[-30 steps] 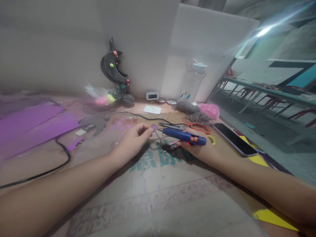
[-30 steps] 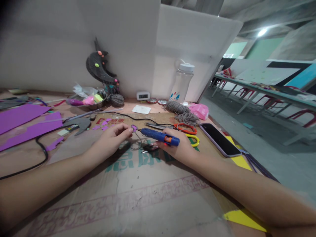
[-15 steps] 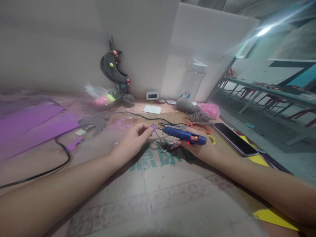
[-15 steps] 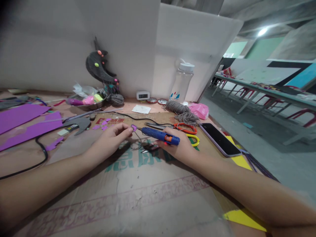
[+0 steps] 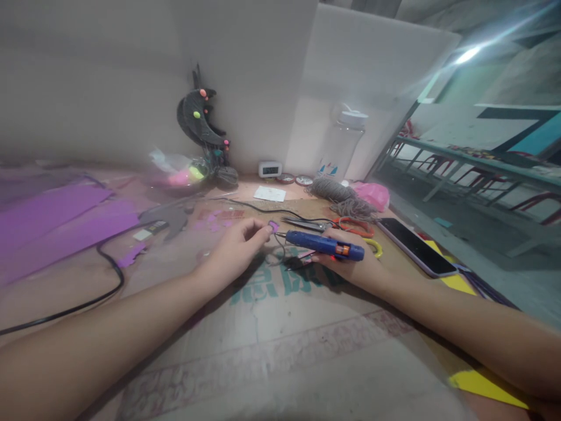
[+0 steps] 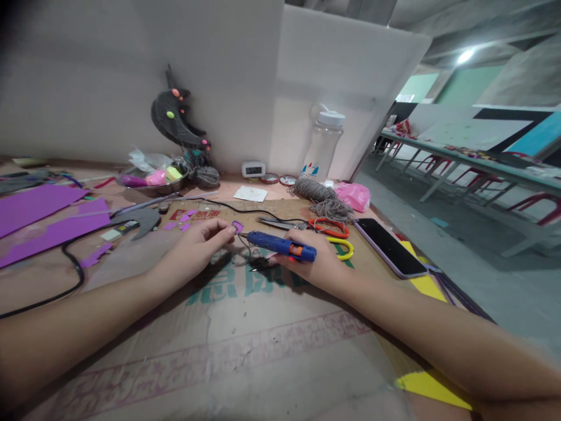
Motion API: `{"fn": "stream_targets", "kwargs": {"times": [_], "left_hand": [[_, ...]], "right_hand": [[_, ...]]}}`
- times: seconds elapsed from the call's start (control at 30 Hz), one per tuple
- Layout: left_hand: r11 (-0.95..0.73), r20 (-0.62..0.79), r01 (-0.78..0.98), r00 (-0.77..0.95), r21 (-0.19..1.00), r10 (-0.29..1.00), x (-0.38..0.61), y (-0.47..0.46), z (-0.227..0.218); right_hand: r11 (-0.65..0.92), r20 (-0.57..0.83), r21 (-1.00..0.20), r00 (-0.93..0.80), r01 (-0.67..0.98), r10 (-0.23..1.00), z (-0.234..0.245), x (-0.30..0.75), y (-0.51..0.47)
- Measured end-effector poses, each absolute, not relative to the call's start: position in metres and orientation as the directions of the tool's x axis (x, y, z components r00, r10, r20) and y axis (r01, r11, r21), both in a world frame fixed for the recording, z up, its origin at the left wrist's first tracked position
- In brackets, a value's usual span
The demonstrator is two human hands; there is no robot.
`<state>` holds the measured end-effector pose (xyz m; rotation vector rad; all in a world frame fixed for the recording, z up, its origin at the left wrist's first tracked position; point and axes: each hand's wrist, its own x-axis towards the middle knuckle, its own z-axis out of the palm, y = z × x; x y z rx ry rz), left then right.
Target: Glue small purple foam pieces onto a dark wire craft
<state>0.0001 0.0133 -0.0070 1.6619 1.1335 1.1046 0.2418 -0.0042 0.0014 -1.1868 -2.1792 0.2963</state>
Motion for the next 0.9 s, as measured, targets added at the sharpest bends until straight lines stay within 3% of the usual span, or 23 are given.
{"fn": "stream_targets", "kwargs": {"times": [0.9], "left_hand": [[-0.258,0.21,0.249,0.204,0.934,0.956,0.0005,0.0117,-0.0051]], "right_hand": [[0.572,0.473,-0.491,-0.35,0.657,0.808,0.0006,0.2425,-0.0029]]}}
